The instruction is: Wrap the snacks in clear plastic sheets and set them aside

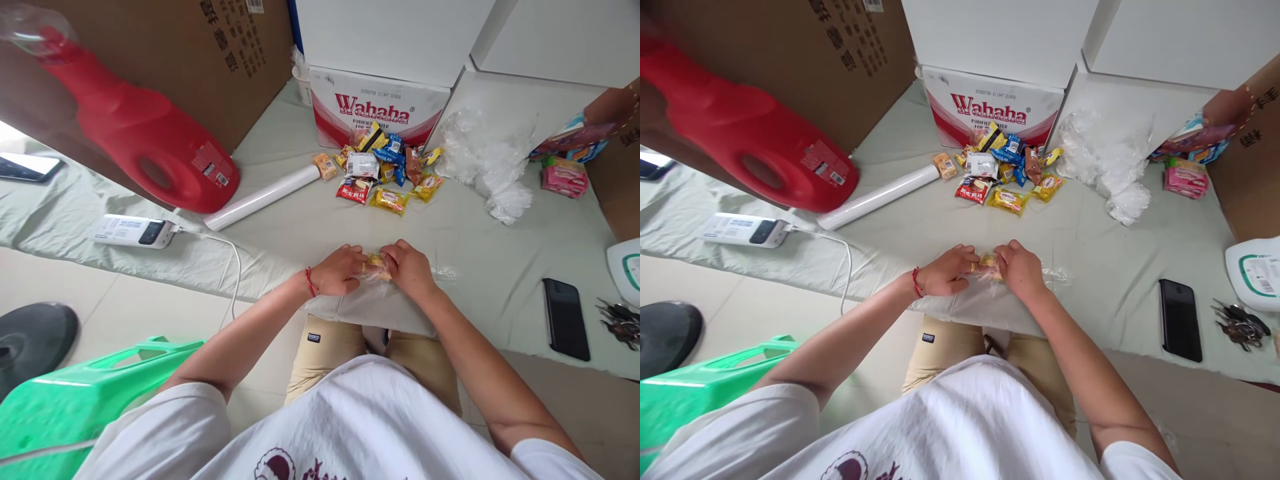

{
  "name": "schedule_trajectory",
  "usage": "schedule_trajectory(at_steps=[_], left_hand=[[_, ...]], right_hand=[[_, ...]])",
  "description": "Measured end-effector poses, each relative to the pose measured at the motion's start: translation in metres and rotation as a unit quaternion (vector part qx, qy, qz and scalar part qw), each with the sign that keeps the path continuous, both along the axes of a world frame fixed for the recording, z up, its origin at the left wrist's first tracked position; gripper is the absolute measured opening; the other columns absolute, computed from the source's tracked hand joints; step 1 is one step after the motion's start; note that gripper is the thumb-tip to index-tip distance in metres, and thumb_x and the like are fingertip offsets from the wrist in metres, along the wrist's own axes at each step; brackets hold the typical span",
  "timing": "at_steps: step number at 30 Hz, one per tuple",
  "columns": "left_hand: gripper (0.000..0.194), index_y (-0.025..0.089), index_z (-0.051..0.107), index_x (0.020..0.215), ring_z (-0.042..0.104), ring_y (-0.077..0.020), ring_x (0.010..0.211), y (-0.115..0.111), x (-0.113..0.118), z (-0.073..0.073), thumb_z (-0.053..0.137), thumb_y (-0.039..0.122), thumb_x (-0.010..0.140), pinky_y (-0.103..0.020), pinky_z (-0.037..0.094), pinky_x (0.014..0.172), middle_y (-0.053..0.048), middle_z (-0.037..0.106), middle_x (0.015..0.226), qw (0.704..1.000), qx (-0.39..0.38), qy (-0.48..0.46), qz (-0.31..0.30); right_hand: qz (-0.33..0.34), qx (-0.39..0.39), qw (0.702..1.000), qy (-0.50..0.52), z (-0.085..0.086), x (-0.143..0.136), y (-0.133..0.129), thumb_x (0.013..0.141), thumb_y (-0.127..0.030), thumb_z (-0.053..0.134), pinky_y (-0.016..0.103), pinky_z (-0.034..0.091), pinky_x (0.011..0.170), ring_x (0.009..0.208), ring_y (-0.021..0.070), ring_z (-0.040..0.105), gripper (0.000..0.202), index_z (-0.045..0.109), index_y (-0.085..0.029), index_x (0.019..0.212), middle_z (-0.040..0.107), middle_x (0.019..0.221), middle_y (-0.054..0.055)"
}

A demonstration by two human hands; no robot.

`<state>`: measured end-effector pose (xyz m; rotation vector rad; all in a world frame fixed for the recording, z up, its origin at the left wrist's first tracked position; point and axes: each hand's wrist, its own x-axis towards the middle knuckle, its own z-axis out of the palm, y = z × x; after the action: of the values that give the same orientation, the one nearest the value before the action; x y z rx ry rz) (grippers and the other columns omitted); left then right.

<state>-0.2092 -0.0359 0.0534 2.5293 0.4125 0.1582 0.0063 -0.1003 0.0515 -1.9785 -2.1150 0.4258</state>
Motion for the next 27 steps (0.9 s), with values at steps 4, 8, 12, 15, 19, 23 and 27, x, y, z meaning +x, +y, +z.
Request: schedule_trajectory(at_steps=[4, 8, 12, 15, 19, 23, 27], left_hand=[[0.060, 0.026, 0.070, 0.123, 0.057, -0.0241, 0.090, -0.009, -0.021, -0.013, 0.051, 0.015, 0.067, -0.041, 0.046, 0.091, -0.004, 0.068, 0.089, 0.989, -0.087, -0.106, 0.056], [0.060, 0.023, 0.061, 0.125, 0.062, -0.0258, 0.103, -0.033, -0.038, -0.024, 0.051, 0.016, 0.066, -0.043, 0.050, 0.096, -0.007, 0.067, 0.108, 0.961, -0.123, -0.184, 0.167], [0.047, 0.021, 0.057, 0.127, 0.062, -0.0292, 0.112, -0.064, -0.030, -0.037, 0.062, 0.024, 0.080, -0.047, 0.048, 0.098, -0.013, 0.066, 0.121, 0.959, -0.016, -0.166, 0.230], [0.037, 0.023, 0.063, 0.125, 0.059, -0.0320, 0.118, -0.079, -0.014, -0.046, 0.067, 0.039, 0.091, -0.049, 0.045, 0.097, -0.014, 0.066, 0.128, 0.957, 0.089, -0.127, 0.243], [0.018, 0.026, 0.074, 0.103, 0.056, -0.0297, 0.119, -0.087, 0.001, -0.048, 0.060, 0.036, 0.100, -0.048, 0.044, 0.096, -0.011, 0.068, 0.127, 0.942, 0.131, -0.135, 0.276], [0.022, 0.024, 0.074, 0.090, 0.055, -0.0270, 0.118, -0.079, -0.008, -0.038, 0.059, 0.037, 0.100, -0.048, 0.046, 0.103, -0.010, 0.069, 0.120, 0.893, 0.062, -0.200, 0.399], [0.023, 0.023, 0.065, 0.080, 0.058, -0.0264, 0.108, -0.056, -0.026, -0.035, 0.055, 0.035, 0.097, -0.048, 0.051, 0.097, -0.009, 0.068, 0.106, 0.816, -0.021, -0.187, 0.547]], right_hand=[[-0.021, -0.005, 0.999, -0.049, -0.007, -0.011, -0.003, 0.107, -0.030, 0.041, 0.027, 0.036, 0.066, 0.087, 0.0178, 0.063, 0.035, 0.072, -0.025, 0.124, 0.065, 0.110, 0.007], [-0.021, -0.012, 0.997, -0.067, -0.008, -0.016, -0.006, 0.107, -0.030, 0.041, 0.028, 0.033, 0.063, 0.087, 0.0174, 0.062, 0.035, 0.070, -0.027, 0.126, 0.064, 0.111, 0.006], [-0.027, -0.010, 0.997, -0.073, -0.008, -0.016, -0.006, 0.109, -0.032, 0.038, 0.029, 0.031, 0.062, 0.085, 0.0170, 0.061, 0.037, 0.070, -0.027, 0.126, 0.064, 0.112, 0.006], [-0.029, -0.011, 0.997, -0.075, -0.008, -0.016, -0.007, 0.108, -0.031, 0.039, 0.030, 0.030, 0.062, 0.084, 0.0168, 0.061, 0.036, 0.070, -0.027, 0.126, 0.064, 0.113, 0.006], [-0.034, 0.002, 0.997, -0.071, -0.010, -0.016, -0.008, 0.108, -0.032, 0.040, 0.029, 0.029, 0.062, 0.084, 0.0169, 0.060, 0.035, 0.069, -0.027, 0.127, 0.064, 0.112, 0.005], [-0.035, 0.009, 0.998, -0.058, -0.011, -0.016, -0.009, 0.107, -0.030, 0.040, 0.029, 0.028, 0.062, 0.085, 0.0170, 0.060, 0.035, 0.070, -0.025, 0.127, 0.064, 0.112, 0.006], [-0.040, 0.009, 0.998, -0.049, -0.011, -0.016, -0.008, 0.108, -0.030, 0.037, 0.028, 0.028, 0.063, 0.084, 0.0171, 0.059, 0.038, 0.071, -0.023, 0.121, 0.064, 0.108, 0.007]])
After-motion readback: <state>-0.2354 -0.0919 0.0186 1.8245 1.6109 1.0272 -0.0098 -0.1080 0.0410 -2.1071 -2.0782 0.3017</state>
